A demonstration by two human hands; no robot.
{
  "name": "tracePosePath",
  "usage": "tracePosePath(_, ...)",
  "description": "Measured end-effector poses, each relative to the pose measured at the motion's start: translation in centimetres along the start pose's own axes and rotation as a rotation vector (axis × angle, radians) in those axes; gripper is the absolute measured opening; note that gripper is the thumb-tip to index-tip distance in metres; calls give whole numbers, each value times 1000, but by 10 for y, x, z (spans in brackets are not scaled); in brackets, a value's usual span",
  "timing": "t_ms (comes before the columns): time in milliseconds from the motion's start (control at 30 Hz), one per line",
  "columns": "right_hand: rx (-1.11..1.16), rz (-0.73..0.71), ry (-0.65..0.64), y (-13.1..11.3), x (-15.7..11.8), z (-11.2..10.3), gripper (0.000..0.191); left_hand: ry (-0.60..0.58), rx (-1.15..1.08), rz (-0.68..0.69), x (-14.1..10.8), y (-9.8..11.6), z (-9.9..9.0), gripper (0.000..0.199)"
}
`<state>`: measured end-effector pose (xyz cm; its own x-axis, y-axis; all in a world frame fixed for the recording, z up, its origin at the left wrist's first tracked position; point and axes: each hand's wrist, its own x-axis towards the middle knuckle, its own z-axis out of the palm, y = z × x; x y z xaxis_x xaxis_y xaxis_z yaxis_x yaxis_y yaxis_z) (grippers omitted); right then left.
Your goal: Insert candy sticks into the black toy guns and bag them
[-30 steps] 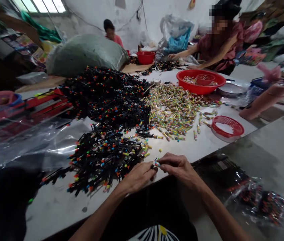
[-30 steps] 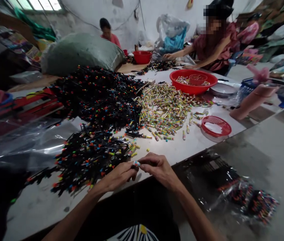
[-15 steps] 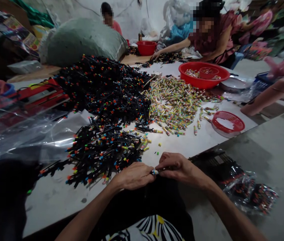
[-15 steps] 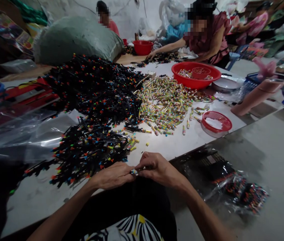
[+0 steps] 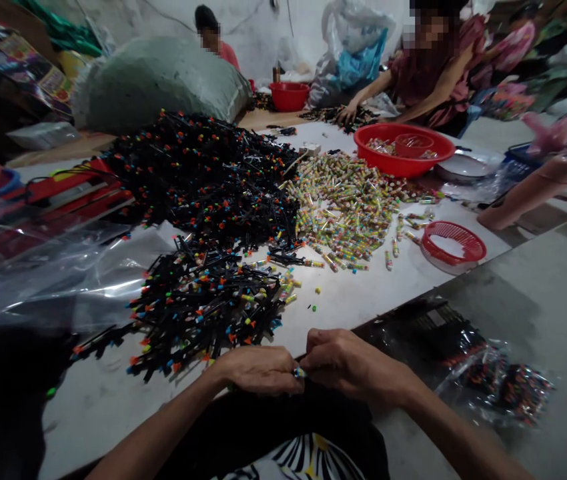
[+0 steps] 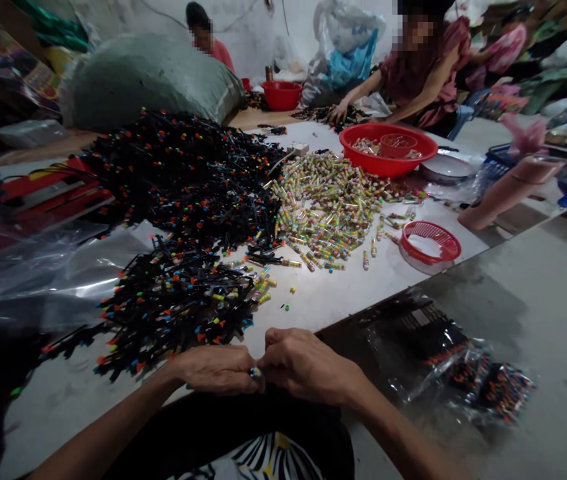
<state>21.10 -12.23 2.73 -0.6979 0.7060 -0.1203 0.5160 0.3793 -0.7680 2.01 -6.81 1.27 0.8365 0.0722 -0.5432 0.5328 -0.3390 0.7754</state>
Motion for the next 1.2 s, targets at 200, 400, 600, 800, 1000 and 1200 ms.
tracePosePath(200, 223, -9, 178, 23, 14, 5, 13, 223, 169, -37, -14, 2, -10, 19)
tracePosePath(400, 171, 402, 691, 96, 40, -16, 32, 700, 690, -414, -37, 0, -56, 35)
tracePosePath(600, -275, 512, 710, 133, 66, -24, 33, 905, 648, -555, 40, -15, -121, 25)
tracePosePath(800, -383, 524, 756, 131, 54, -8, 43, 1128, 493, -680, 107, -39, -161, 39)
tracePosePath(1000, -477, 654, 636, 119, 47, -6, 20, 1252, 334, -745, 115, -59, -187, 47)
tracePosePath(1200, -392, 646, 667, 117, 43, -6, 17, 1220, 261, -706, 120, -70, -184, 36)
